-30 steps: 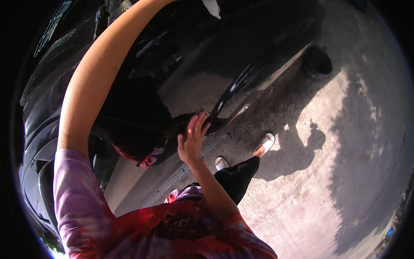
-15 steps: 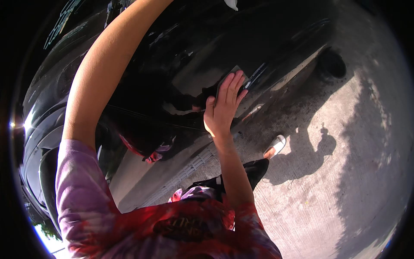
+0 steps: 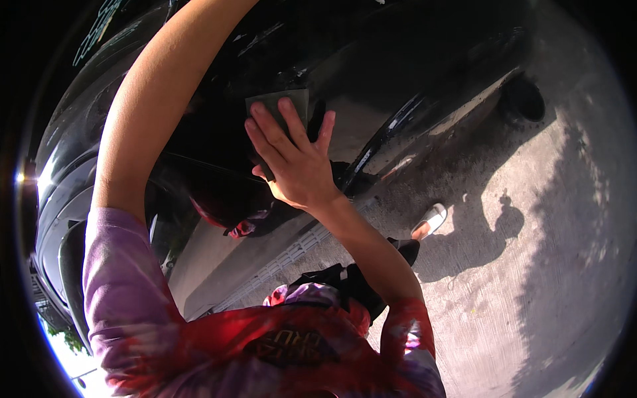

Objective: The person sands the black paint on the front fender of a car using a small sanding block and a cloth, frequently dipping the block into a bucket of water.

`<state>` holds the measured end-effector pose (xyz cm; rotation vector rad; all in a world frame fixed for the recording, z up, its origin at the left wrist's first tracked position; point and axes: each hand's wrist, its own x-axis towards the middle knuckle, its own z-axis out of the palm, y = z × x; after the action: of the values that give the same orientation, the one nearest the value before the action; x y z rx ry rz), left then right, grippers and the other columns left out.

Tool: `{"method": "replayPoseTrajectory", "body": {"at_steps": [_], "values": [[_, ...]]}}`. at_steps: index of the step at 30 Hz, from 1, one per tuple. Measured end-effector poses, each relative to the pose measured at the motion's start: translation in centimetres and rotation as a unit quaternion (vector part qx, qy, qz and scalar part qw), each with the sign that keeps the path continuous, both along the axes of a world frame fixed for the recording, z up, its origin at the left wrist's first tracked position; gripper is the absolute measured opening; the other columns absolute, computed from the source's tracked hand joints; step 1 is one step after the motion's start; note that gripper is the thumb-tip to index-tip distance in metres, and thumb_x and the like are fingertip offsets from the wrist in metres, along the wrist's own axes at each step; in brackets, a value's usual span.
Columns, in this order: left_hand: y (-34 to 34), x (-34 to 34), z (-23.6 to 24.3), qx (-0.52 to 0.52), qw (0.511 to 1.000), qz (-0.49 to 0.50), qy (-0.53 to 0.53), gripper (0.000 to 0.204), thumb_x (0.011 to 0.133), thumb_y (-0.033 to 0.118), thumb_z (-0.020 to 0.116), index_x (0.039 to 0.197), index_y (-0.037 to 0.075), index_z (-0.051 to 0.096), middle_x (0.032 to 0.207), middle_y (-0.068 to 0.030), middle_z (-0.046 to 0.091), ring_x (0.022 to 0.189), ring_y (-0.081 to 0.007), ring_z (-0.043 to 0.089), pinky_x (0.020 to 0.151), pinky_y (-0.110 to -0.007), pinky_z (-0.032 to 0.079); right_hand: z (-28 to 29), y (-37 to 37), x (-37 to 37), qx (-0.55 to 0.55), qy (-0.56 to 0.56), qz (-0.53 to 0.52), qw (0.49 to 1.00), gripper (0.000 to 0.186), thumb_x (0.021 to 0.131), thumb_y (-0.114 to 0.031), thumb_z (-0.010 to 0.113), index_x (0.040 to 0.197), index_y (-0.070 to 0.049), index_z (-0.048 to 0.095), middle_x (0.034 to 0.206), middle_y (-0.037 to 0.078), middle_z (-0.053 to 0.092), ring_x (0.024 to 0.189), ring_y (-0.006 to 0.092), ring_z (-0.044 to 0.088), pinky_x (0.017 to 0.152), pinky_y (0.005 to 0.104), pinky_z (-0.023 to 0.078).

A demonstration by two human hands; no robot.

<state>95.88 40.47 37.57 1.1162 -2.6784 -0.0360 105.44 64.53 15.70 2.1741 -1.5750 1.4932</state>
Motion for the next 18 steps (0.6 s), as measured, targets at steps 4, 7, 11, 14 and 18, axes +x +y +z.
{"method": "replayPoseTrajectory", "body": {"at_steps": [4, 7, 11, 14, 18], "values": [[-0.9, 0.5, -1.5, -0.014, 0.998, -0.052, 0.039, 0.077, 0.088, 0.061, 0.065, 0.128, -0.004, 0.066, 0.135, -0.0275, 0.063, 0.129, -0.0379, 0.059, 0.108, -0.042, 0.046, -14.9, 5.9, 0.6, 0.042, 0.019, 0.060, 0.997, 0.065, 0.089, -0.042, 0.071, 0.147, -0.020, 0.055, 0.164, -0.001, 0.037, 0.154, 0.0335, 0.027, 0.113, 0.0798, 0.006], [1.0, -1.0, 0.8, -0.030, 0.999, -0.010, 0.013, 0.075, 0.088, 0.061, 0.066, 0.125, -0.003, 0.069, 0.133, -0.0262, 0.064, 0.127, -0.0383, 0.060, 0.107, -0.042, 0.047, -18.8, 5.9, -1.8, 0.040, 0.084, 0.042, 0.995, 0.066, 0.088, -0.043, 0.072, 0.148, -0.022, 0.055, 0.165, -0.002, 0.036, 0.154, 0.0327, 0.026, 0.112, 0.0803, 0.011], [0.2, 0.3, -0.1, -0.025, 0.999, -0.025, 0.027, 0.072, 0.088, 0.059, 0.066, 0.118, -0.005, 0.071, 0.128, -0.0278, 0.066, 0.124, -0.0391, 0.063, 0.104, -0.042, 0.049, -7.1, 2.1, 0.0, 0.002, 0.100, 0.061, 0.993, 0.063, 0.089, -0.044, 0.070, 0.148, -0.028, 0.055, 0.164, -0.009, 0.037, 0.153, 0.0264, 0.027, 0.111, 0.0786, 0.021], [0.1, 0.0, -0.5, 0.000, 1.000, -0.019, 0.021, 0.073, 0.088, 0.058, 0.067, 0.126, -0.004, 0.068, 0.134, -0.0237, 0.065, 0.128, -0.0377, 0.060, 0.107, -0.041, 0.047, -15.2, 4.7, -3.6, 0.053, 0.153, 0.110, 0.981, 0.060, 0.090, -0.041, 0.070, 0.147, -0.033, 0.055, 0.161, -0.018, 0.039, 0.151, 0.0181, 0.031, 0.111, 0.0754, 0.025], [-0.2, 0.0, -0.8, -0.063, 0.996, -0.056, 0.021, 0.075, 0.090, 0.060, 0.063, 0.143, 0.008, 0.059, 0.146, -0.0192, 0.058, 0.137, -0.0346, 0.053, 0.114, -0.040, 0.041, -12.7, 4.2, -2.2, 0.015, 0.176, 0.147, 0.973, 0.061, 0.091, -0.039, 0.067, 0.150, -0.035, 0.051, 0.162, -0.018, 0.038, 0.152, 0.0136, 0.031, 0.112, 0.0694, 0.028]]}}
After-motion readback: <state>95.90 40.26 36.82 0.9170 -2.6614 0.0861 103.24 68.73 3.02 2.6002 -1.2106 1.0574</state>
